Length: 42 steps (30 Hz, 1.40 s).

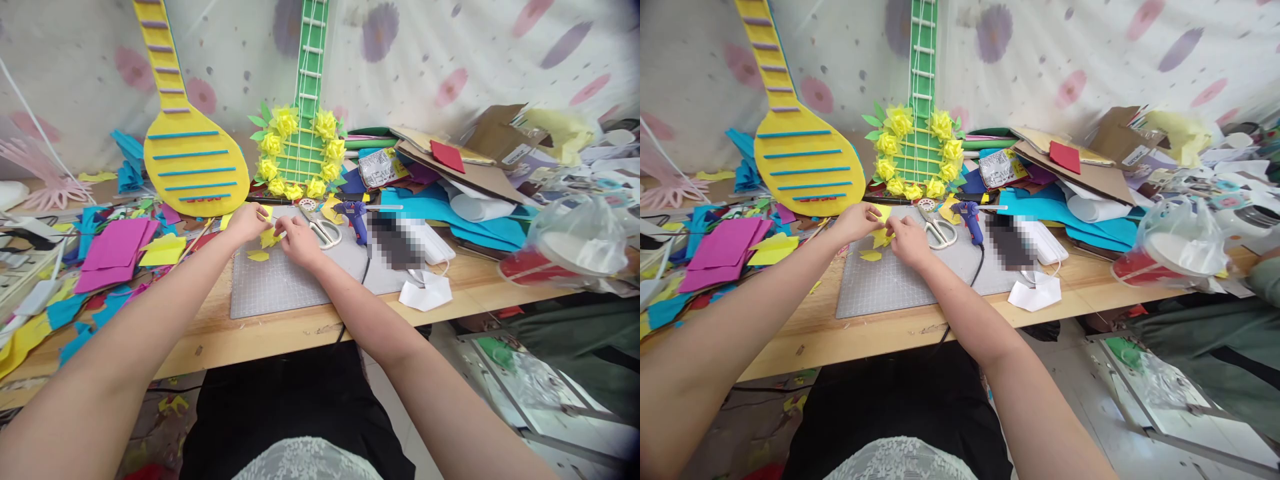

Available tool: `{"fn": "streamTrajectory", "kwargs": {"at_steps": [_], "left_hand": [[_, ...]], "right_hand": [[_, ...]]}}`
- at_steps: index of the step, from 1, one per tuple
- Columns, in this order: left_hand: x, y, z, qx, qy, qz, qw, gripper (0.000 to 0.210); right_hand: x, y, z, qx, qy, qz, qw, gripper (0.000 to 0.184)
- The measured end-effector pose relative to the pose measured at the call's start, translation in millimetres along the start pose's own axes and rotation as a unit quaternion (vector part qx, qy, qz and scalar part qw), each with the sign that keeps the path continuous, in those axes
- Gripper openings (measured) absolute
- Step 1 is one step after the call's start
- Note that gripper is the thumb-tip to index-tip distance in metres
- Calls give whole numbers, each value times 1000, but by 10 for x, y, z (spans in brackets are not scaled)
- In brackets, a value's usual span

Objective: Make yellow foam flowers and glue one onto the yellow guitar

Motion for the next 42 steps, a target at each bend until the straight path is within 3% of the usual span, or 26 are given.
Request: {"fn": "streamTrajectory", "kwargs": {"at_steps": [10,19,26,31,37,42], "left_hand": [[13,-13,6,-4,4,0,1000,27],[193,-87,-95,-7,101,47,994,28],[118,-19,-164,32,69,39,996,41],[82,17,-203,55,34,22,998,46],[-1,75,-145,4,-39,-15,999,42],[-5,100,-158,-11,-42,-31,999,44]], "right_hand": [[21,-23,-140,52,68,14,996,36],[16,-7,-164,59,78,25,995,36],[0,6,-45,9,6,19,1000,39],[-245,-18,-17,-45,-140,-30,989,41],[-626,-29,27,-137,-324,-138,926,30],[-672,-6,79,-161,-296,-167,927,25]]}}
Point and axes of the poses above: each hand's wrist, its own y-axis away from the middle knuckle, its own z-axis out of the back of the hand, x = y × z, the point moved 10 cm from there along -y, towards the middle knuckle, and after that the axes turned 14 degrees about -y, right-handed, at the moved point
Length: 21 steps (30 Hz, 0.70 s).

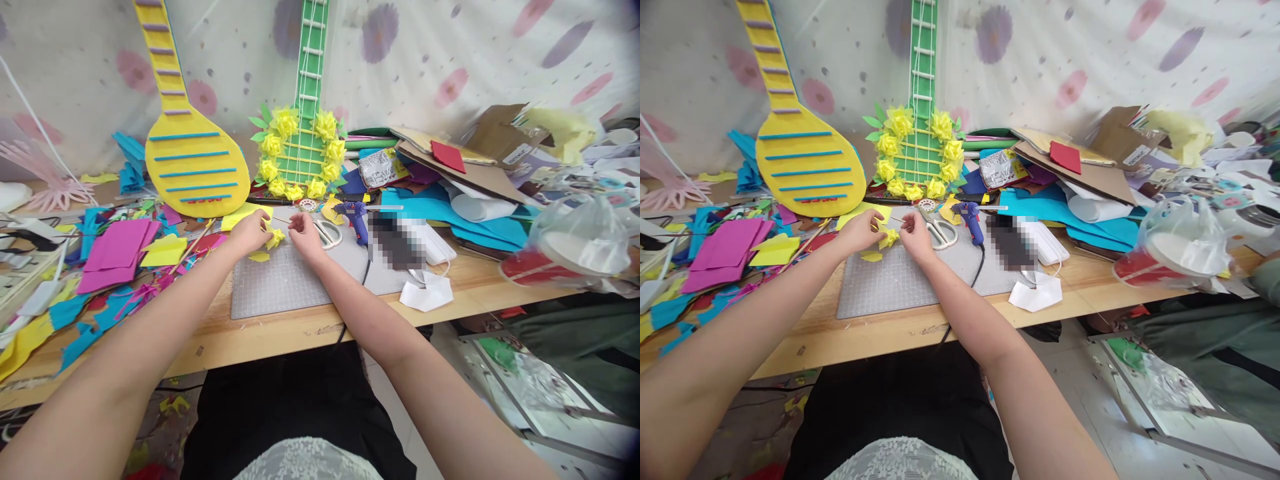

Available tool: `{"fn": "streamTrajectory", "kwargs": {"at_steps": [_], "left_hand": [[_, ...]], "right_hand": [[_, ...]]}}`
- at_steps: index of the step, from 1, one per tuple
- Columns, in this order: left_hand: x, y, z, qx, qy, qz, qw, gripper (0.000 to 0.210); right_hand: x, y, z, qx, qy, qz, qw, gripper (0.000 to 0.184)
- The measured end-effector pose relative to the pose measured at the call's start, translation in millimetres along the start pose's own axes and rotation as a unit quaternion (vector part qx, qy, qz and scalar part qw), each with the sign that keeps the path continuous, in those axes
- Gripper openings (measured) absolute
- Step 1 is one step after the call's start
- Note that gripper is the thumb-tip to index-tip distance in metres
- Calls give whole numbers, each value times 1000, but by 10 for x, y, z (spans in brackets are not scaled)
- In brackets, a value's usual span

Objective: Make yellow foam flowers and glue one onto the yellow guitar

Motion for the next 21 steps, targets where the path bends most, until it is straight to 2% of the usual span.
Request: {"fn": "streamTrajectory", "kwargs": {"at_steps": [7,15,21], "left_hand": [[115,-84,-108,32,104,25,994,42],[70,-65,-85,11,74,15,997,48],[121,-58,-120,22,88,36,995,49]], "right_hand": [[-115,-7,-111,25,30,-15,999,31],[-128,-9,-230,26,67,-33,997,36],[-60,14,-237,14,88,-16,996,37]]}}
Point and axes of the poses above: each hand's wrist, its own y-axis away from the middle knuckle, its own z-axis out of the back of the hand, x = y × z, the point moved 10 cm from there along -y, towards the middle knuckle, and after that the axes turned 14 degrees about -y, right-handed, at the moved point
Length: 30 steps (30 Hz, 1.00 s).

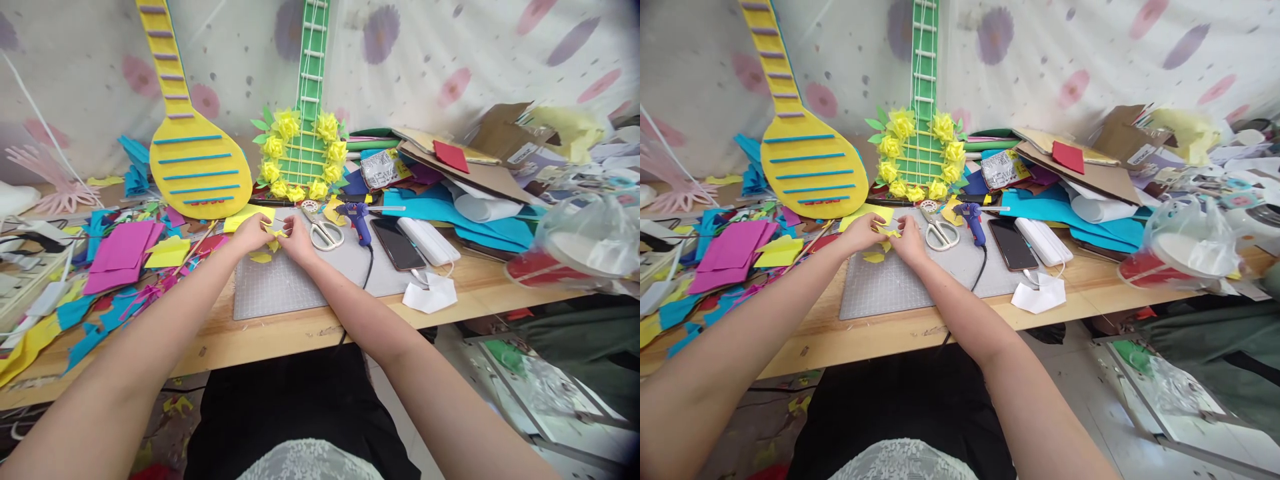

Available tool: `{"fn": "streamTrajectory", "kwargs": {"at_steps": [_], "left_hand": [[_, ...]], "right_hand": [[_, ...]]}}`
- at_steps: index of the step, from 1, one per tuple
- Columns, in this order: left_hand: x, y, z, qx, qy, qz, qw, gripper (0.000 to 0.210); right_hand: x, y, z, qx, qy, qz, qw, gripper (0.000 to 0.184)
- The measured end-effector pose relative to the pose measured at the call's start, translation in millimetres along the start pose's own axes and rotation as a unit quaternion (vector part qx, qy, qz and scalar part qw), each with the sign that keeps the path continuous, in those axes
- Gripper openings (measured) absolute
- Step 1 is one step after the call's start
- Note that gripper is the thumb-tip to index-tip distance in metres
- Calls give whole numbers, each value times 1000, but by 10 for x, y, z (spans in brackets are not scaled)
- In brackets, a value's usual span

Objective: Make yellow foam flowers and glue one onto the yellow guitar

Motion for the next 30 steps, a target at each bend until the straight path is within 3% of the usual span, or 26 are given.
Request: {"fn": "streamTrajectory", "kwargs": {"at_steps": [4,9,14,18,21,25,30], "left_hand": [[72,44,0,20,82,26,996,46],[241,137,65,35,243,92,965,32],[433,178,204,-20,127,82,988,23],[361,215,10,31,6,-12,999,19],[319,234,-57,31,-45,-44,998,16],[344,222,-154,67,-59,-30,996,11],[328,205,-154,55,-4,-51,997,14]], "right_hand": [[-42,-29,21,-6,-24,12,1000,36],[-103,-54,86,-7,-73,-7,997,34],[-58,4,181,-5,-70,-5,997,31],[-7,69,163,23,-35,9,999,42],[138,161,63,66,21,55,996,58],[358,304,-87,91,118,137,979,74],[335,293,-206,86,172,141,971,71]]}}
Point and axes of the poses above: each hand's wrist, its own y-axis away from the middle knuckle, its own z-axis out of the back of the hand, x = y × z, the point moved 10 cm from there along -y, towards the middle knuckle, and after that the axes turned 14 degrees about -y, right-handed, at the moved point
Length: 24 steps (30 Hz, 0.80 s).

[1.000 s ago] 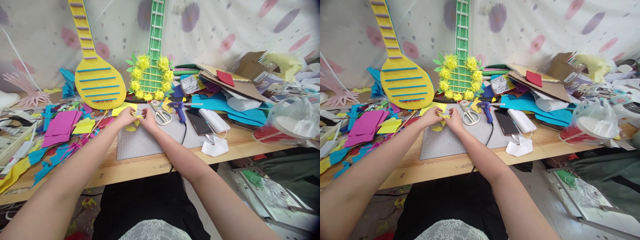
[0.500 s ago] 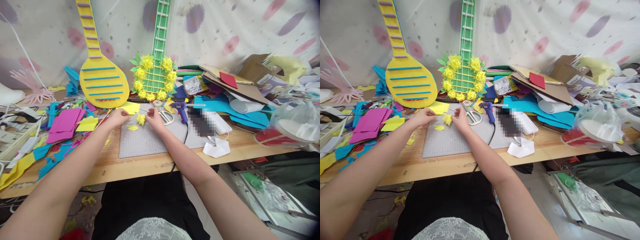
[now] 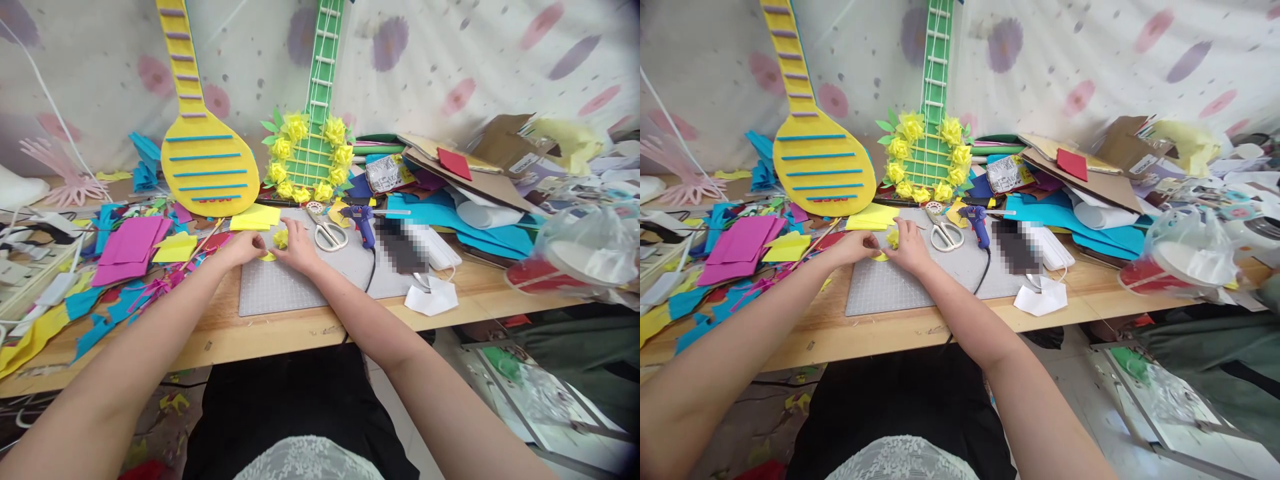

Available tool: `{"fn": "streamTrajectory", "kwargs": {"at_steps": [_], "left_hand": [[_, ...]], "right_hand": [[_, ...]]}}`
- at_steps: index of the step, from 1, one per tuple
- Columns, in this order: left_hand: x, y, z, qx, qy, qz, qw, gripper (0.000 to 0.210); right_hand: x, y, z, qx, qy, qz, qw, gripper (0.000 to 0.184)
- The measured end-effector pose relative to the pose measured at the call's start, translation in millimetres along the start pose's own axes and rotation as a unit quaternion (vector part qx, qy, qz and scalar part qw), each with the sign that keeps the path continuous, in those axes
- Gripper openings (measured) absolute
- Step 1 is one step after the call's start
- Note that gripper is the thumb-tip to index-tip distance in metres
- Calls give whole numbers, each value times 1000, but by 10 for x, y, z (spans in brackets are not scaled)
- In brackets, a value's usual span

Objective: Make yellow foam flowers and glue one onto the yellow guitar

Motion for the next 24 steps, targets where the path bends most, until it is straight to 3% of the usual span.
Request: {"fn": "streamTrajectory", "kwargs": {"at_steps": [4,10,16,21,24], "left_hand": [[24,14,5,11,-6,11,1000,20],[-25,71,27,40,-24,10,999,12],[68,47,227,-56,38,-3,998,13],[261,36,339,-121,212,49,969,15],[294,66,350,-151,336,88,925,19]], "right_hand": [[-43,-72,-33,25,-5,9,1000,68],[46,-120,-51,124,-32,91,988,75],[92,-115,-108,206,-40,119,971,86],[209,-129,178,161,-38,140,976,82],[144,-96,564,105,-57,96,988,55]]}}
Point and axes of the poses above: each hand's wrist, its own y-axis away from the middle knuckle, its own z-axis out of the back of the hand, x = y × z, the point moved 10 cm from there along -y, towards the middle knuckle, and after that the axes turned 14 degrees about -y, right-handed, at the moved point
